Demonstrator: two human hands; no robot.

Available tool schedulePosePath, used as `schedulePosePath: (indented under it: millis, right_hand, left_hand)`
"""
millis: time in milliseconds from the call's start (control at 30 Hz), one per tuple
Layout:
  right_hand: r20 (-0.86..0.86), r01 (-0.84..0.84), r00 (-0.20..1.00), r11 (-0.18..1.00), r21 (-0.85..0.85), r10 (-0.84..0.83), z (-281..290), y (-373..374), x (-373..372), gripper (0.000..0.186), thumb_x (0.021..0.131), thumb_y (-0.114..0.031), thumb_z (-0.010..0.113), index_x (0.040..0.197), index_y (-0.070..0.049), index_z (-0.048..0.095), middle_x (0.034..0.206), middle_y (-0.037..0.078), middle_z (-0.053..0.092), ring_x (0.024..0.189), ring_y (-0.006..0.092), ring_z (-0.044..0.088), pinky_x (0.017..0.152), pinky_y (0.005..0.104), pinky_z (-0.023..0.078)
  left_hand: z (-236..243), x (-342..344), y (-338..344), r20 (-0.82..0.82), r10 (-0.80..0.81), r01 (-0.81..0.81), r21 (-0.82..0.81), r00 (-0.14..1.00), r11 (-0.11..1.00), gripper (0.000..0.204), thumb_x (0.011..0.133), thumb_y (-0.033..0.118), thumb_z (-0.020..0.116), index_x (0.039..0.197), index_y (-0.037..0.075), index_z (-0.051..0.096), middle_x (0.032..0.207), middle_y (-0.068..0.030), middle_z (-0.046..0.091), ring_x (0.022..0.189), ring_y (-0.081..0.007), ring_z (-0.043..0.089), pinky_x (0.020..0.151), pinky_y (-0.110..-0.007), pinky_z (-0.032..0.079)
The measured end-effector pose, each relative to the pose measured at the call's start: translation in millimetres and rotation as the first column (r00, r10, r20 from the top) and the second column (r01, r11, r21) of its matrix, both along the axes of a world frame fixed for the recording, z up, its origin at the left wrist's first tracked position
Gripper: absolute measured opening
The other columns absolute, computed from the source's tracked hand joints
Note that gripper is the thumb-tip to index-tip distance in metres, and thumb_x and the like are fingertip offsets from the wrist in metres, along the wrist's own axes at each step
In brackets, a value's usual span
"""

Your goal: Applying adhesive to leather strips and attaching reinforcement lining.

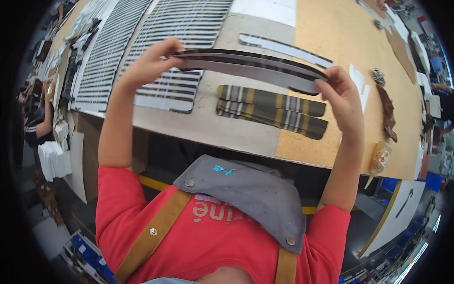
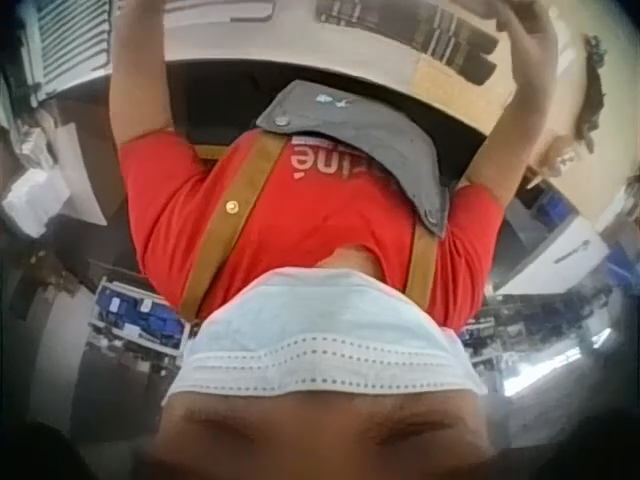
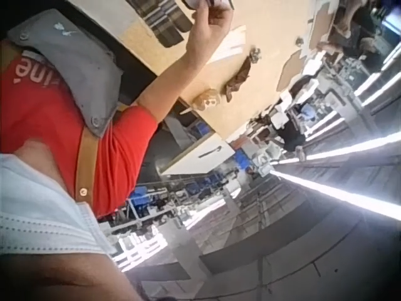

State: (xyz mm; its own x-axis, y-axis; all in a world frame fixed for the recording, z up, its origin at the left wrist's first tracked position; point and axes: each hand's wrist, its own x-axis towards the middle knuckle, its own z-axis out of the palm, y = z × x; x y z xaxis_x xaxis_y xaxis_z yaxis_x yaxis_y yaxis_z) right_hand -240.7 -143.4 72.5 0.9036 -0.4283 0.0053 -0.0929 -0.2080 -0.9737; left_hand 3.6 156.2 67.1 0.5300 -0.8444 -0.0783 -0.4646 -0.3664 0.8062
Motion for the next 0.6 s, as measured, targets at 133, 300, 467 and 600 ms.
schedulePosePath:
  millis: [133, 300, 467, 600]
  right_hand:
    - [-0.124, -0.261, 0.95, 0.947, 0.184, 0.286, -26, 81, 37, 0.017, 0.083, -0.011, 0.065, 0.094, -0.002, 0.055, 0.076, -0.001, 0.055, 0.066, 0.0058, 0.054, 0.058, 0.0185, 0.044]
    - [-0.17, -0.421, 0.833, 0.801, 0.426, 0.527, -61, 163, 71, 0.017, 0.085, -0.014, 0.064, 0.09, -0.001, 0.053, 0.07, 0.002, 0.058, 0.059, 0.0077, 0.056, 0.052, 0.0215, 0.046]
    - [-0.351, -0.446, 0.762, 0.834, 0.325, 0.544, -62, 190, 85, 0.016, 0.086, -0.015, 0.062, 0.085, -0.001, 0.054, 0.065, 0.002, 0.058, 0.05, 0.0068, 0.054, 0.043, 0.0207, 0.042]
    - [-0.425, -0.435, 0.765, 0.875, 0.212, 0.484, -59, 192, 88, 0.023, 0.087, -0.021, 0.061, 0.078, -0.001, 0.054, 0.056, 0.003, 0.055, 0.038, 0.0079, 0.049, 0.035, 0.0224, 0.037]
  left_hand:
    - [-1, 8, 122, -0.243, 0.257, -0.274, -0.041, 0.936, 0.961, 0.02, 0.083, 0.005, 0.059, 0.102, 0.003, 0.052, 0.087, 0.002, 0.052, 0.082, -0.0078, 0.049, 0.072, -0.021, 0.04]
    - [-24, 3, 215, -0.215, 0.451, -0.435, 0.121, 0.866, 0.892, 0.026, 0.082, 0.0, 0.058, 0.106, 0.003, 0.05, 0.082, 0.0038, 0.045, 0.075, -0.0051, 0.044, 0.068, -0.019, 0.039]
    - [-47, 3, 233, 0.018, 0.57, -0.567, 0.144, 0.821, 0.811, 0.028, 0.082, 0.0, 0.058, 0.108, 0.005, 0.049, 0.081, 0.0056, 0.04, 0.072, -0.0043, 0.039, 0.066, -0.018, 0.035]
    - [-53, 4, 216, 0.195, 0.596, -0.621, 0.114, 0.779, 0.775, 0.029, 0.082, 0.002, 0.058, 0.109, 0.005, 0.049, 0.077, 0.0037, 0.044, 0.071, -0.006, 0.041, 0.066, -0.02, 0.037]
